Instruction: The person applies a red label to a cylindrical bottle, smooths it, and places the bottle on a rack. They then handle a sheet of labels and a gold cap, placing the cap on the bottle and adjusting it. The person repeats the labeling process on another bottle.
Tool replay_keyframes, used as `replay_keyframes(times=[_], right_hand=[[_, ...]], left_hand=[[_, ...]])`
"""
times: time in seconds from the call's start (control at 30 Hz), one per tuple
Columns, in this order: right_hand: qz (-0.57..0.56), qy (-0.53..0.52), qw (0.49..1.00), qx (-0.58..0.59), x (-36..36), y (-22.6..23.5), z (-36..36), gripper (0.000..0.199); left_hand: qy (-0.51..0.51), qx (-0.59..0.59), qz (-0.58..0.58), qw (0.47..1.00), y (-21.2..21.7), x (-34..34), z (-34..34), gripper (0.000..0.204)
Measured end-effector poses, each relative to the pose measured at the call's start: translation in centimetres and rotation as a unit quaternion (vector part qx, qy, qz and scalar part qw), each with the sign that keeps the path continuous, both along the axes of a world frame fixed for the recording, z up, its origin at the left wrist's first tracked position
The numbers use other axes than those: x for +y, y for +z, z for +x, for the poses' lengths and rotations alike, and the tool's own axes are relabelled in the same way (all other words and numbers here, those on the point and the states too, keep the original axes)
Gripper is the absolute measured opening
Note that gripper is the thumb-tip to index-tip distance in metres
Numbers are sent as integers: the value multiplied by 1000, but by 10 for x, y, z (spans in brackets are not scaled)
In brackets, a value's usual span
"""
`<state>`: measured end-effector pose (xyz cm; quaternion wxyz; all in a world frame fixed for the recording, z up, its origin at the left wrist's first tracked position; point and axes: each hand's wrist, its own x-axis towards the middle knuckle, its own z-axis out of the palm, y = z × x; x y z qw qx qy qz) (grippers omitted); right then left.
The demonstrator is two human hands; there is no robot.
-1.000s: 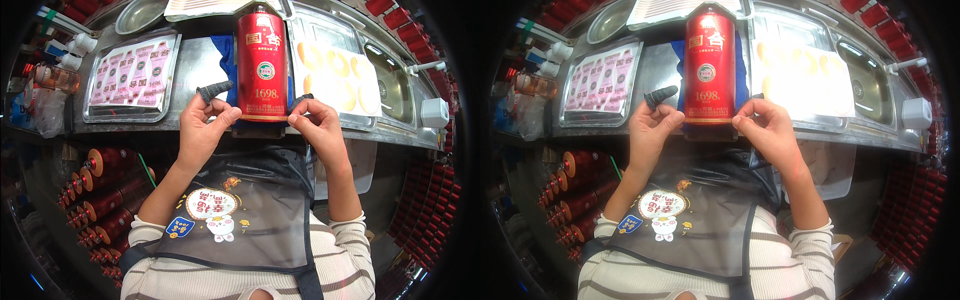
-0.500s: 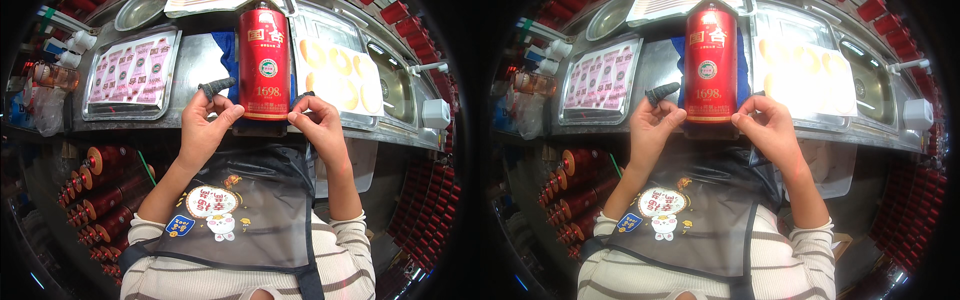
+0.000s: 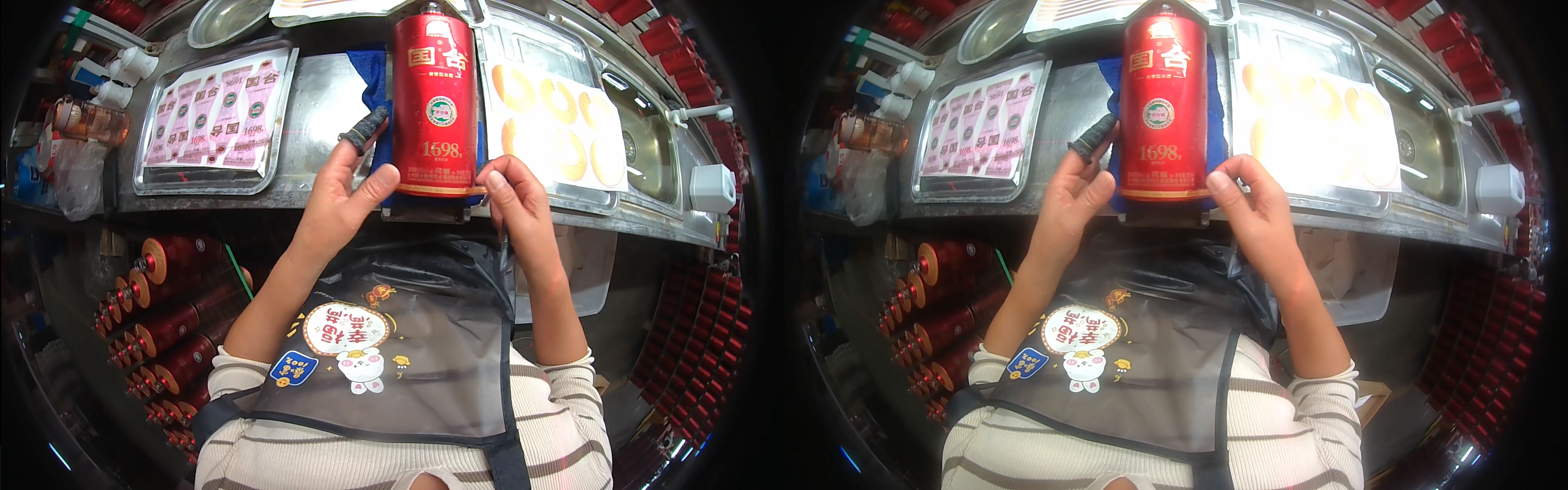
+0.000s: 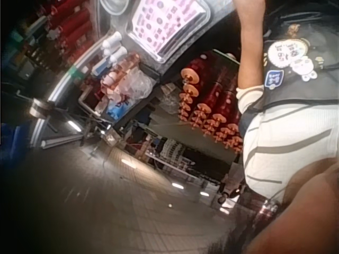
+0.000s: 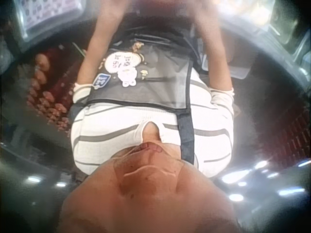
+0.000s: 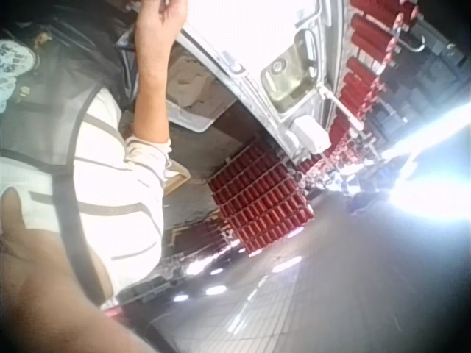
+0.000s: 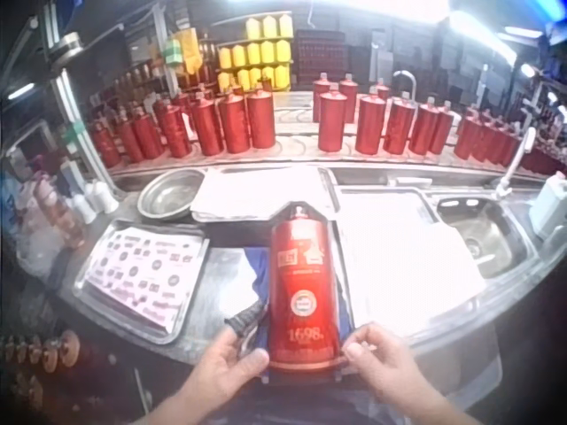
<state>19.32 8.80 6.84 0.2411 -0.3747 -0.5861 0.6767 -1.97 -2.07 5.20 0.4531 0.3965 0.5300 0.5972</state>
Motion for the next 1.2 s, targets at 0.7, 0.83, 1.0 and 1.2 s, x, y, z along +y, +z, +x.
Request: replay_keyframes(times=[0.7,0.83,1.0,1.2], right_hand=[[-7,-1,1000,19,-4,-4,-7,29],[-13,-3,1000,26,-4,-3,-8,28],[-2,11,1000,21,-2,-4,-6,27],[-21,23,1000,4,3,0,-1,24]], left_hand=[[17,5,2,1000,2,3,14,77],[11,5,-1,1000,3,3,14,77],[15,7,1,1000,1,3,15,77],[6,-33,-11,999,5,1,14,75]])
